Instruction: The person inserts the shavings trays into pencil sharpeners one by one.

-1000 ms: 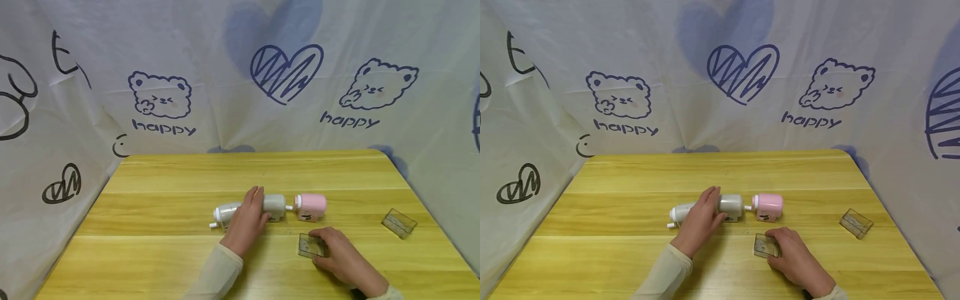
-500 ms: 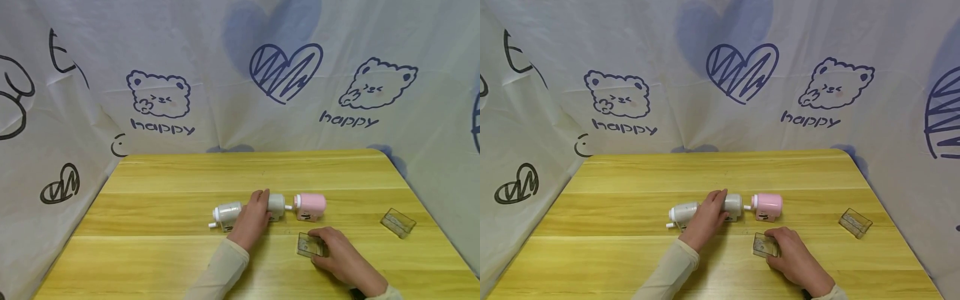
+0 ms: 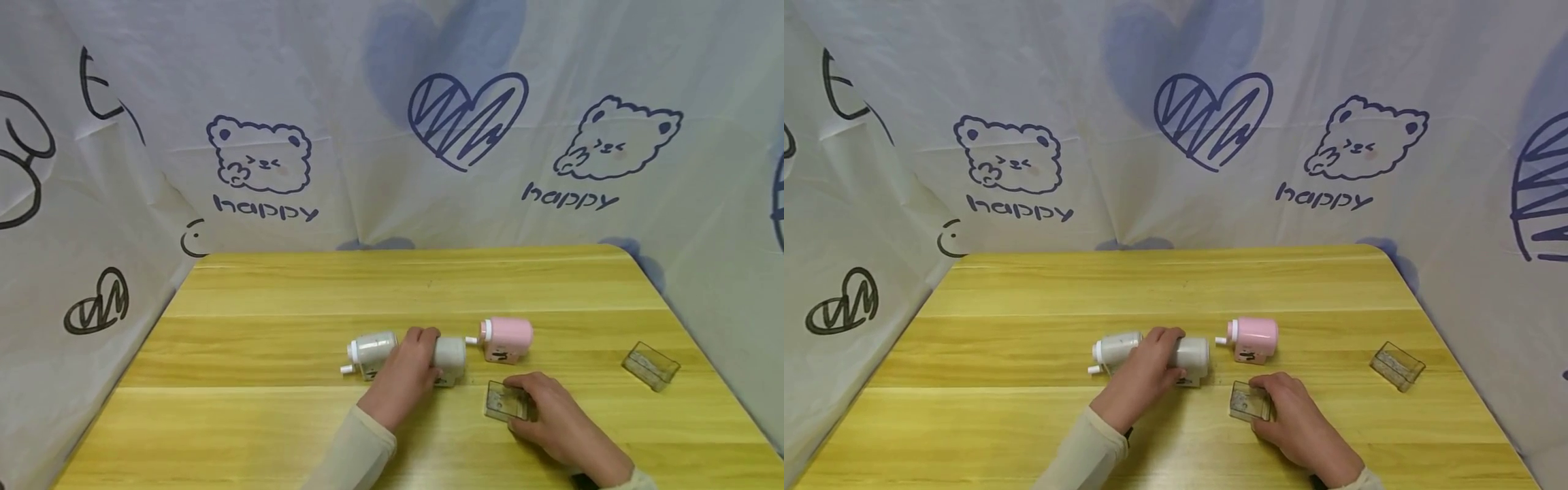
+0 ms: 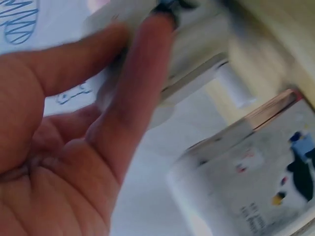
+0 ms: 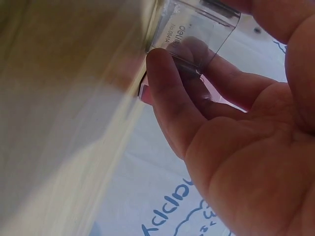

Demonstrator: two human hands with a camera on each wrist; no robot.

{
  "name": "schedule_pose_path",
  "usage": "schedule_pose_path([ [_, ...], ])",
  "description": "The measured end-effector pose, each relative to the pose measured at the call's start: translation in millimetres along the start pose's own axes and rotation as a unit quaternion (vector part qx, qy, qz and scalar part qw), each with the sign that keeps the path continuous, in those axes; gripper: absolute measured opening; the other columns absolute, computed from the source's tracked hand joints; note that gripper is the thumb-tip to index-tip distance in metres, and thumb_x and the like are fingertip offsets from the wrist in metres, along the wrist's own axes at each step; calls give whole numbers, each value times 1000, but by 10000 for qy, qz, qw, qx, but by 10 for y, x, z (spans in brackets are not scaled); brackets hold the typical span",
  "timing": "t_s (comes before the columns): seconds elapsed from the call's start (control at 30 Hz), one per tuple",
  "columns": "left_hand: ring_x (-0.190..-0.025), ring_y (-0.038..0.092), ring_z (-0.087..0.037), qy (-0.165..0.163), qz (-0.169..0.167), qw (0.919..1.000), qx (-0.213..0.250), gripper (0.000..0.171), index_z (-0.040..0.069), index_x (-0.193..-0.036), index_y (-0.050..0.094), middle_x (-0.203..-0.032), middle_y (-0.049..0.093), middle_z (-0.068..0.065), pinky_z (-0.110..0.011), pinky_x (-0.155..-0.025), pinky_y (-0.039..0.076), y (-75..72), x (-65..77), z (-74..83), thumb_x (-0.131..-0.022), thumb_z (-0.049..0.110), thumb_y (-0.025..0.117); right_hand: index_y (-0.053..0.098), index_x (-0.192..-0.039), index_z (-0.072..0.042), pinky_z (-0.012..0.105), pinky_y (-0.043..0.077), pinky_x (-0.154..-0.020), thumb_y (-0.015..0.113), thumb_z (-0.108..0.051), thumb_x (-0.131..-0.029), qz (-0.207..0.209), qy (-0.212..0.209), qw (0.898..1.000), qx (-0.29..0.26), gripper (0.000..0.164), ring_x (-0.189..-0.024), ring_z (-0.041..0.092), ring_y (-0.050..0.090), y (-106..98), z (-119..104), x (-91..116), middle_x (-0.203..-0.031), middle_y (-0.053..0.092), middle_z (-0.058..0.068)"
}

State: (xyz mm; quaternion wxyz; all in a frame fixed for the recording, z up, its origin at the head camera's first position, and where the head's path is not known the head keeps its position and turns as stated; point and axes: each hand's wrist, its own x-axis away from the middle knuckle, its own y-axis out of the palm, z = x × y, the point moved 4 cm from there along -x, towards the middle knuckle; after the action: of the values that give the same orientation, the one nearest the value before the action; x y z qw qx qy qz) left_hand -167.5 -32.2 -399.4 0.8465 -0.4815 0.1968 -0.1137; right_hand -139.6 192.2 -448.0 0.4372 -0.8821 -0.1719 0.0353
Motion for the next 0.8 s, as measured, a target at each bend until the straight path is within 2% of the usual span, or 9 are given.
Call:
schedule_pose_path([
  [0.2, -83, 59, -20, 48, -405, 9990, -182, 44, 0, -114, 55, -101, 58, -13, -29, -71, 50, -95, 130, 77, -77, 12, 77, 58, -122, -9, 46, 44, -90, 77, -26, -77, 28, -39, 10000, 30, 52, -109, 24, 52, 1, -13, -1, -117, 57, 4],
  [0.4, -81, 57, -18, -86, -626, 9976, -291, 43, 2, -110, 56, -98, 58, -11, -33, -71, 50, -92, 185, 129, -76, 15, 78, 58, -123, -9, 46, 44, -90, 77, -26, -77, 2, 5, 10000, 32, 53, -109, 24, 52, 2, -14, -2, -118, 56, 4],
  [0.67, -77, 56, -19, -307, -760, 9961, -334, 43, 4, -107, 55, -95, 56, -9, -33, -70, 50, -53, 185, 145, -73, 16, 80, 58, -123, -8, 45, 44, -88, 77, -24, -77, 61, -25, 10000, 43, 53, -107, 24, 52, 2, -20, -5, -117, 56, 5],
  [0.8, -72, 56, -19, -247, -696, 9963, -437, 43, 7, -103, 53, -91, 56, -8, -32, -65, 49, -58, 193, 141, -72, 16, 81, 58, -123, -8, 45, 44, -88, 77, -24, -77, 99, -53, 9999, 66, 52, -106, 23, 52, 2, -27, -5, -116, 56, 4],
])
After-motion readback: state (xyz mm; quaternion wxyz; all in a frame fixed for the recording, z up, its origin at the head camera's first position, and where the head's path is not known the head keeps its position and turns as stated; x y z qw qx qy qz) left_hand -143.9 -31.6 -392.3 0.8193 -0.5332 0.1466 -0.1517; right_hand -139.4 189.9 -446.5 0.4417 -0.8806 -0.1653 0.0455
